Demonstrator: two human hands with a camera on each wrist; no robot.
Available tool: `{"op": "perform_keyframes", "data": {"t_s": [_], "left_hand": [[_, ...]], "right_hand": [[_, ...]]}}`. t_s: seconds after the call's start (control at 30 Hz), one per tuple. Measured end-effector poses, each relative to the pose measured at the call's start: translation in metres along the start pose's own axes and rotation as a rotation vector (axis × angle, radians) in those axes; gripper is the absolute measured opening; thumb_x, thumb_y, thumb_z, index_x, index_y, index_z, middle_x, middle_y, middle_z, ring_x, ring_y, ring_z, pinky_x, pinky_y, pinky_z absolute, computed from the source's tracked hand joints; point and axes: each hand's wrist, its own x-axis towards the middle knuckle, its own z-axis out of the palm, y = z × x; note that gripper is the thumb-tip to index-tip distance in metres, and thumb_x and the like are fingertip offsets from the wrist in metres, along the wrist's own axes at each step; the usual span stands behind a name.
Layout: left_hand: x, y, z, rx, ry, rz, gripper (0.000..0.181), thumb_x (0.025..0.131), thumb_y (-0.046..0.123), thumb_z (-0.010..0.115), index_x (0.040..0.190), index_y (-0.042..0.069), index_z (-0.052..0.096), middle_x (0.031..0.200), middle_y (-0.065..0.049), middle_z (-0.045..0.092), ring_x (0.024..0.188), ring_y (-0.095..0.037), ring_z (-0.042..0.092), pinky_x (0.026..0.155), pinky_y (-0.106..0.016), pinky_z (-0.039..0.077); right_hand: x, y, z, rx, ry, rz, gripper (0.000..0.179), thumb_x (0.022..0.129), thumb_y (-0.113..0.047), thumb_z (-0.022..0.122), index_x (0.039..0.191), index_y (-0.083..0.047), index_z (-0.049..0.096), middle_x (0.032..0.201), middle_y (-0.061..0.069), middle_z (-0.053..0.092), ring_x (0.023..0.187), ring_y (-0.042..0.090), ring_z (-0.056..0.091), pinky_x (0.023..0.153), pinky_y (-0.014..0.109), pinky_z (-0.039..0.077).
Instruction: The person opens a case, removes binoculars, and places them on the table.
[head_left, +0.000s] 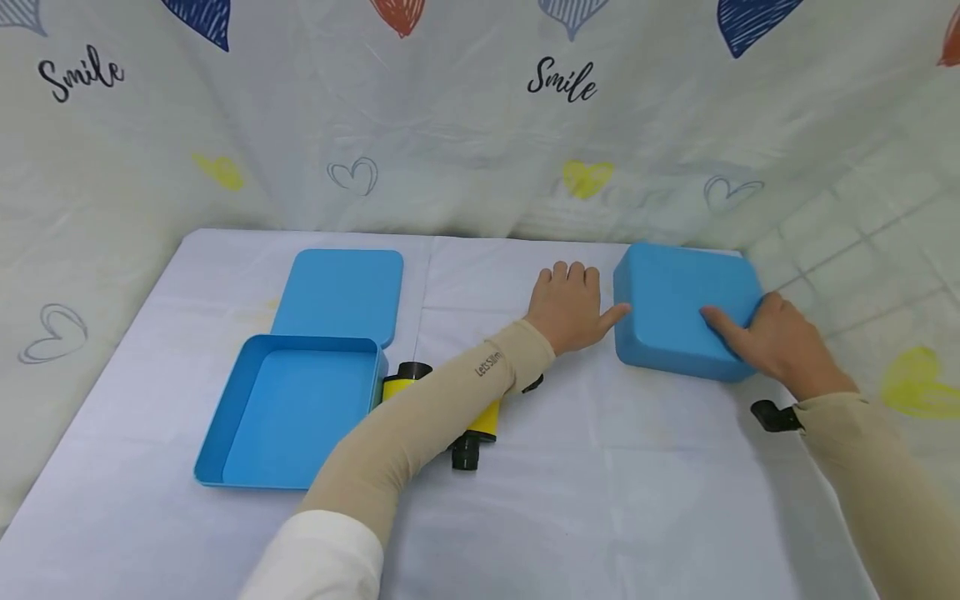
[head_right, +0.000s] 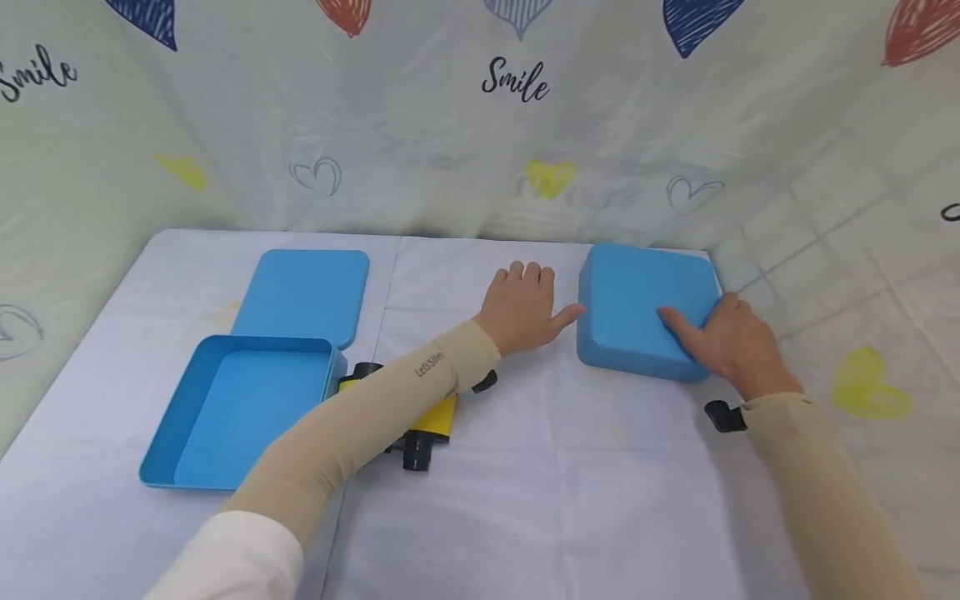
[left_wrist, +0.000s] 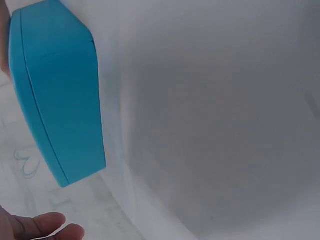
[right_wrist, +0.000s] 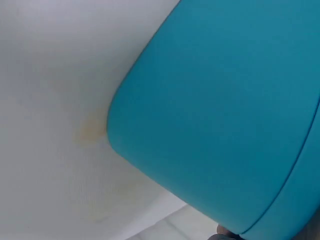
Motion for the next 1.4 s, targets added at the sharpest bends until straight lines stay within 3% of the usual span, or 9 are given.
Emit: {"op": "perform_keyframes", "data": {"t_s": [0.2,0.37,0.67,1.07,1.4], "left_hand": [[0.002,0.015,0.000,-0.014,-0.003,-0.021,0.074,0.101,0.075,0.030,0.125,0.014,0.063,0.122,-0.001,0.069,0.113,-0.020,0.064,0.096,-0.034,0.052],[0.004,0.025,0.003,-0.055,-0.073,-0.022,0.079,0.101,0.077,0.025,0.132,0.013,0.059,0.129,-0.002,0.066,0.121,-0.020,0.061,0.103,-0.035,0.049],[-0.002,0.033,0.006,-0.018,-0.151,0.017,0.076,0.104,0.071,0.022,0.131,0.011,0.060,0.132,-0.005,0.066,0.125,-0.021,0.061,0.105,-0.035,0.049],[-0.014,0.039,0.007,0.014,-0.134,0.035,0.076,0.105,0.068,0.023,0.121,0.010,0.069,0.121,-0.005,0.072,0.115,-0.021,0.065,0.098,-0.036,0.053],[-0.029,0.043,0.002,0.007,-0.114,0.009,0.071,0.105,0.064,0.028,0.115,0.009,0.071,0.112,-0.005,0.073,0.107,-0.020,0.065,0.093,-0.035,0.053]], "right_hand": [[-0.008,-0.008,0.002,-0.027,-0.017,-0.010,0.114,0.097,-0.077,0.038,0.130,0.032,0.027,0.114,0.047,0.047,0.086,0.053,0.058,0.062,0.055,0.051],[-0.016,-0.014,0.005,-0.038,-0.017,-0.025,0.115,0.096,-0.078,0.039,0.129,0.031,0.028,0.111,0.045,0.049,0.081,0.050,0.059,0.058,0.049,0.051],[-0.028,-0.024,0.009,-0.053,0.011,-0.070,0.111,0.095,-0.077,0.042,0.127,0.029,0.034,0.107,0.044,0.053,0.080,0.049,0.062,0.062,0.054,0.053],[-0.041,-0.025,0.010,-0.067,0.014,-0.093,0.110,0.095,-0.077,0.044,0.127,0.028,0.036,0.104,0.041,0.054,0.075,0.043,0.062,0.058,0.048,0.051],[-0.050,-0.021,0.012,-0.046,-0.036,-0.144,0.105,0.098,-0.070,0.046,0.134,0.027,0.030,0.116,0.044,0.052,0.088,0.047,0.062,0.074,0.061,0.054]]}}
